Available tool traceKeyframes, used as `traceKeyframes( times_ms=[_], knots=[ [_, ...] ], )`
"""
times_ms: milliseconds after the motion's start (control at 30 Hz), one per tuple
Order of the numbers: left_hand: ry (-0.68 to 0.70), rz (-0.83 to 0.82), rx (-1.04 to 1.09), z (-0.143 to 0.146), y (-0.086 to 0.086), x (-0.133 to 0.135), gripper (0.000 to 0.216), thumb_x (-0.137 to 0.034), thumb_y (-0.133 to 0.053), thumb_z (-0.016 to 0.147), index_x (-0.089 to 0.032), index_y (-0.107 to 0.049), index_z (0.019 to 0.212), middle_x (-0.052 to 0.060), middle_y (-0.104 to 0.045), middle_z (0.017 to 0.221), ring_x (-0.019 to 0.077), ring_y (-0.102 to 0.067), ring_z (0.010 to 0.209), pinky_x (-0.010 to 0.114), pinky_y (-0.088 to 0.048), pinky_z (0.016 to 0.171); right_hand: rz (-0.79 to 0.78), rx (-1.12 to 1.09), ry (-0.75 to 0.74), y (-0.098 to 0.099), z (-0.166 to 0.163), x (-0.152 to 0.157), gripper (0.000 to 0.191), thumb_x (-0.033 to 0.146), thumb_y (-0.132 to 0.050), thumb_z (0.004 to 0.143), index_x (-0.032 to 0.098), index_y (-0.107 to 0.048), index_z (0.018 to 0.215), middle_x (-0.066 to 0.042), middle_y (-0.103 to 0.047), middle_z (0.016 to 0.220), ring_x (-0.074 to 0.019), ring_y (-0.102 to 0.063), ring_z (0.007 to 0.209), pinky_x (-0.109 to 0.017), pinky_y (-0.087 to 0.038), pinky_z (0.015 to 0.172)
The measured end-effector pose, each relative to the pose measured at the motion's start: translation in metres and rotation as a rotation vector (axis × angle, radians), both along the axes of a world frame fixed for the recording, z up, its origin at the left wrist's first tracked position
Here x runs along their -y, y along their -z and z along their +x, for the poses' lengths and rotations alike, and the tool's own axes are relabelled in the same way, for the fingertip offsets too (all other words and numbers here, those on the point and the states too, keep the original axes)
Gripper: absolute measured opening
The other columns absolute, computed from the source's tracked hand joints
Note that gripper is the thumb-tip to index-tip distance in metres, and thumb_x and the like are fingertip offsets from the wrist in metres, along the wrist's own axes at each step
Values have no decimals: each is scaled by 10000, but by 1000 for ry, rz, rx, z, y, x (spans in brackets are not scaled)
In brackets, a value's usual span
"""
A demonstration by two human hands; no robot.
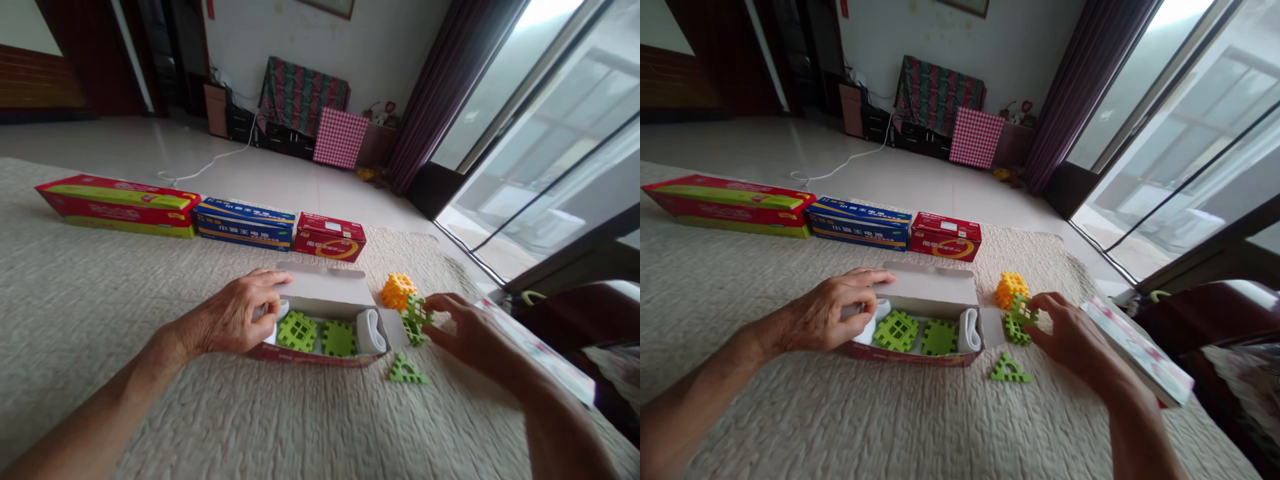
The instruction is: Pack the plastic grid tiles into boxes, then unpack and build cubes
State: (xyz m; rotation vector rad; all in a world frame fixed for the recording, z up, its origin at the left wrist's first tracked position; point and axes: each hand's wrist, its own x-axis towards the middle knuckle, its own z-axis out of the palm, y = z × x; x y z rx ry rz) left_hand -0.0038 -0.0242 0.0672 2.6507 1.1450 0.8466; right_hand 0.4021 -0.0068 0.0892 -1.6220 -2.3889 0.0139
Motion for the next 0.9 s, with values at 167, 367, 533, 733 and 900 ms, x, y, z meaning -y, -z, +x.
traceKeyframes(
  times_ms=[167,367,533,733,900],
  knots=[
    [-8,-22,11,0,-3,1,102,-100,-535,718,-166,-609,698,136,-628,1279,264,-568,1216,445,-451,1040,-20,-157,-209,-32,-67,22,260,400,-644,833,253,-611,1045,-62,-646,1125,-216,-632,976,-379,-509,848],
    [-32,-28,16,-1,-1,0,110,-93,-547,713,-161,-621,758,153,-630,1268,269,-577,1206,463,-457,1029,-185,-209,-374,-33,-148,34,248,294,-683,794,218,-598,1014,-43,-630,1047,-170,-607,866,-330,-487,791],
    [-40,-29,54,-1,2,0,127,-79,-551,709,-162,-627,768,137,-630,1269,256,-584,1191,453,-453,1038,-237,-134,-325,-27,-170,33,194,251,-673,780,196,-595,948,-33,-612,960,-147,-576,775,-303,-447,699],
    [-39,-17,69,-1,2,0,127,-83,-558,719,-168,-632,778,121,-642,1245,254,-585,1181,463,-453,1041,-217,-171,-309,-23,-178,34,196,247,-679,778,194,-578,937,-44,-601,1020,-147,-586,802,-301,-452,707],
    [-32,-10,79,-1,3,0,109,-102,-550,744,-168,-632,771,127,-650,1231,256,-590,1174,453,-459,1033,-132,-249,-333,-23,-168,30,129,240,-652,806,198,-573,899,-56,-617,1053,-165,-603,864,-320,-486,760]
  ],
)
